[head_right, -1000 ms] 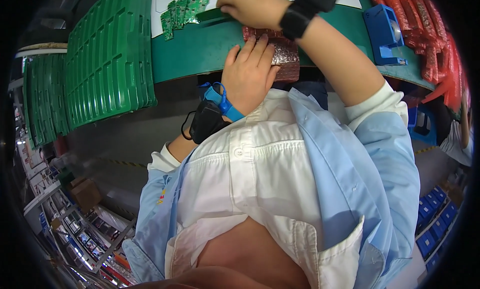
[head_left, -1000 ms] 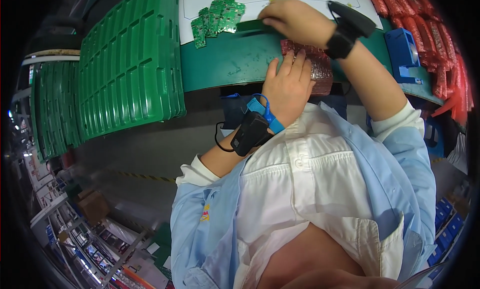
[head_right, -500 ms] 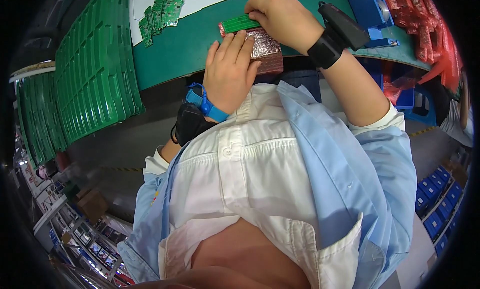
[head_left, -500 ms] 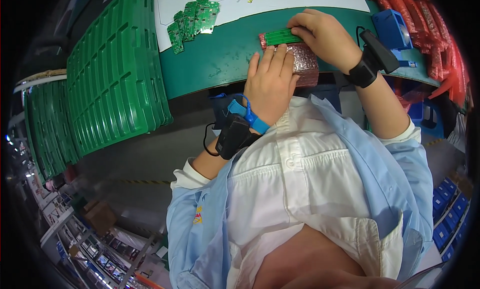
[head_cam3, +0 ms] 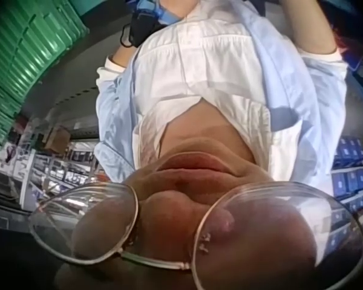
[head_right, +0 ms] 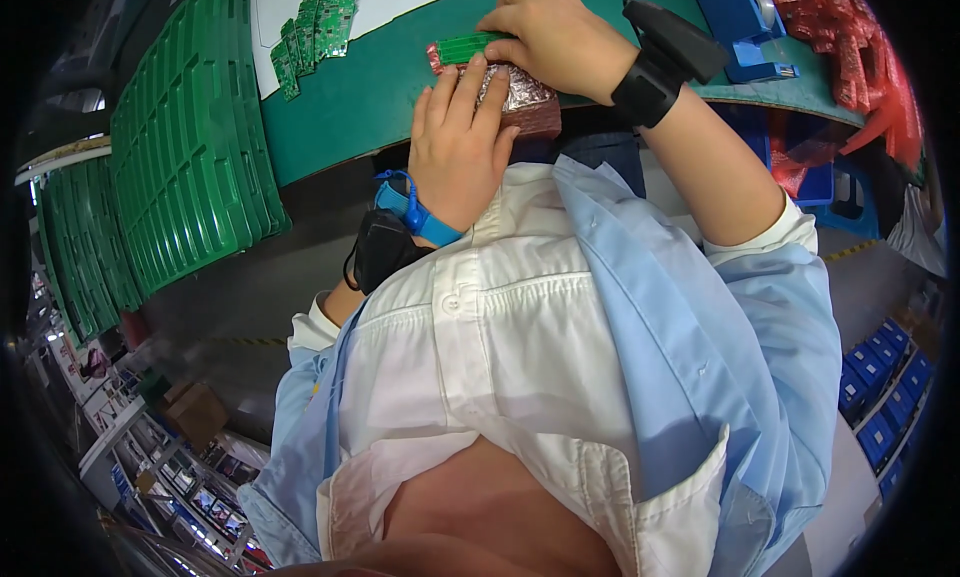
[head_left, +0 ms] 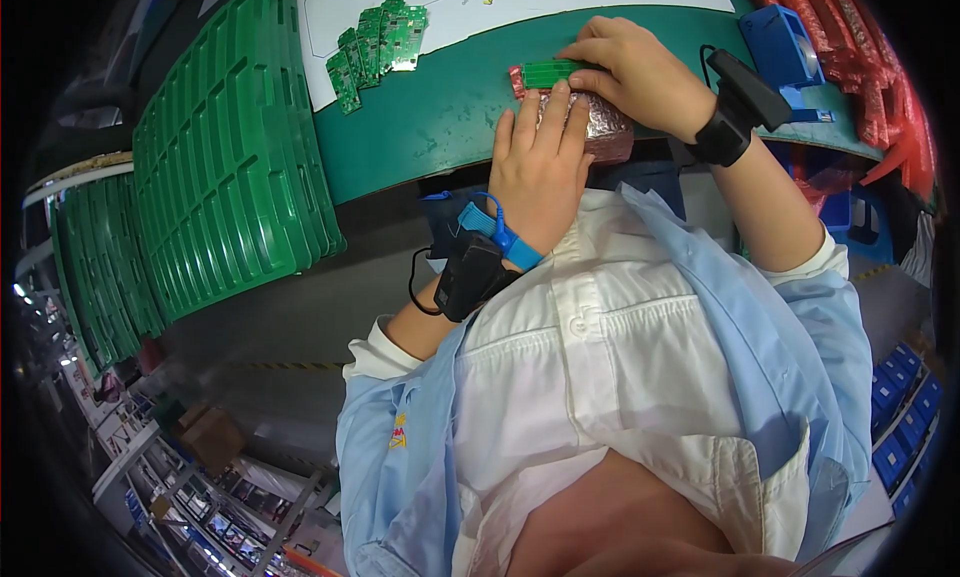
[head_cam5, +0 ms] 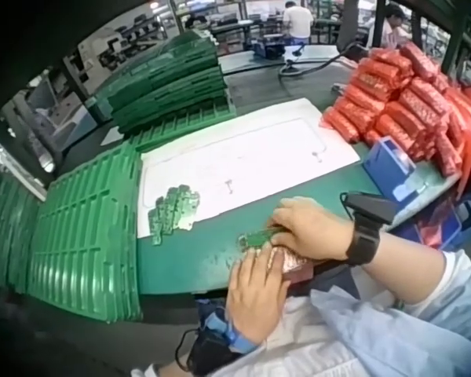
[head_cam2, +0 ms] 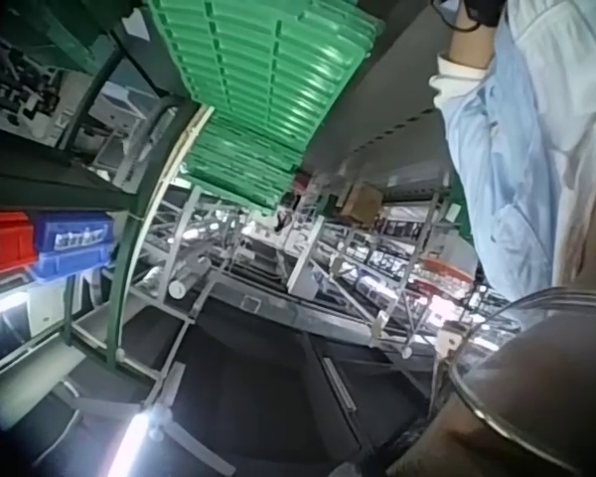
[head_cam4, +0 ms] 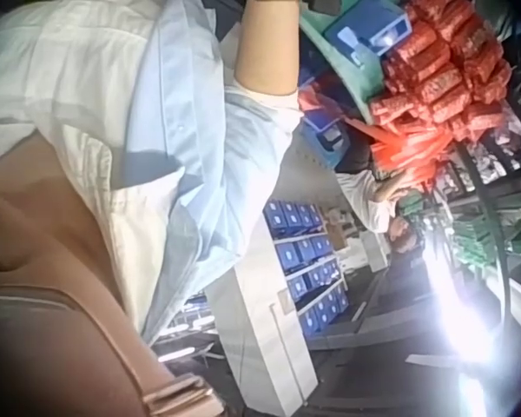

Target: The person prepares bubble wrap, picks up circuit boards from a green tray, and wraps them into a stack by hand.

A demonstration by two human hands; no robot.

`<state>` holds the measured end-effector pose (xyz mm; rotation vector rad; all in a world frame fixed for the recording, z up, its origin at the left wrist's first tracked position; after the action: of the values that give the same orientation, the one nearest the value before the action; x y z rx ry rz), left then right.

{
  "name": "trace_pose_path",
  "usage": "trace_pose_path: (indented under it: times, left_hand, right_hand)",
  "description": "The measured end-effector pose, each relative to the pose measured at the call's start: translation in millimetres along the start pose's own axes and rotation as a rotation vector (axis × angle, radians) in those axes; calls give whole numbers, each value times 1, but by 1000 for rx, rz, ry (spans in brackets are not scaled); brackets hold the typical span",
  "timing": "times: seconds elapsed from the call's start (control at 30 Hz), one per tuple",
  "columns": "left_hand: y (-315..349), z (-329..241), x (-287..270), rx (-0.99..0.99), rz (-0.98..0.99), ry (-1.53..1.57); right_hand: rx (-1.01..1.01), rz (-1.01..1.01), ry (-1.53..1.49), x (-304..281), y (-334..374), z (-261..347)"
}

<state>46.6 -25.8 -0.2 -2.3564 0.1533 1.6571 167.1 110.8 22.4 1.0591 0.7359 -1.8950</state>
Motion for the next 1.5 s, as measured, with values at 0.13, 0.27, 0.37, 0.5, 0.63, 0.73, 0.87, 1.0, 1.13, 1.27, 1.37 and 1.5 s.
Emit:
trace_pose_path:
  times: [0.13, 0.27, 0.37, 0.5, 0.63, 0.73, 0.87, 1.0, 1.13, 1.27, 1.37, 1.5]
  left_hand:
    - [2, 1, -2, 12, -11, 28]
    - [1, 3, -4, 48, -26, 94]
    - [-1, 3, -5, 66, -43, 93]
    - [2, 5, -5, 75, -30, 73]
    - [1, 1, -10, 65, -30, 46]
    - [-1, -2, -16, 34, -72, -64]
    - [-1, 2, -2, 50, -39, -25]
    - [-3, 2, -4, 64, 8, -53]
    - [-5, 1, -8, 68, 33, -56]
    - [-3, 2, -7, 55, 29, -48]
    - [-2, 2, -7, 49, 26, -49]
    - [-1, 4, -6, 48, 29, -47]
  right_hand:
    - [-17, 81, 15, -6, -3, 10]
    - [-119, 17, 186, -9, -12, 3]
    - [-156, 1, 203, -10, -8, 0]
    - [-192, 47, 86, -10, -1, 1]
    - [-291, 49, 119, -14, 10, 1]
    - [-351, 73, 182, -13, 13, -2]
    - [-147, 123, -31, -24, -4, -4]
    - [3, 147, -187, -31, -33, 1]
    - [-201, -33, 206, -11, -92, 24]
    - [-237, -60, 465, 12, -116, 51]
    - [-245, 31, 495, 13, -132, 44]
    - [-313, 90, 303, 1, -129, 33]
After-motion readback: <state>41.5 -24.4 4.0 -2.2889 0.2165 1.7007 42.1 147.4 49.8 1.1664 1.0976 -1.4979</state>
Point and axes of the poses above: each hand's wrist, its own y-axis away from the middle knuckle, its own x-axis out of the palm, z = x × y, the point moved 2 cm from there along -y, towards the middle knuckle, and after that the axes turned 14 degrees about z, right-handed, at the moved point
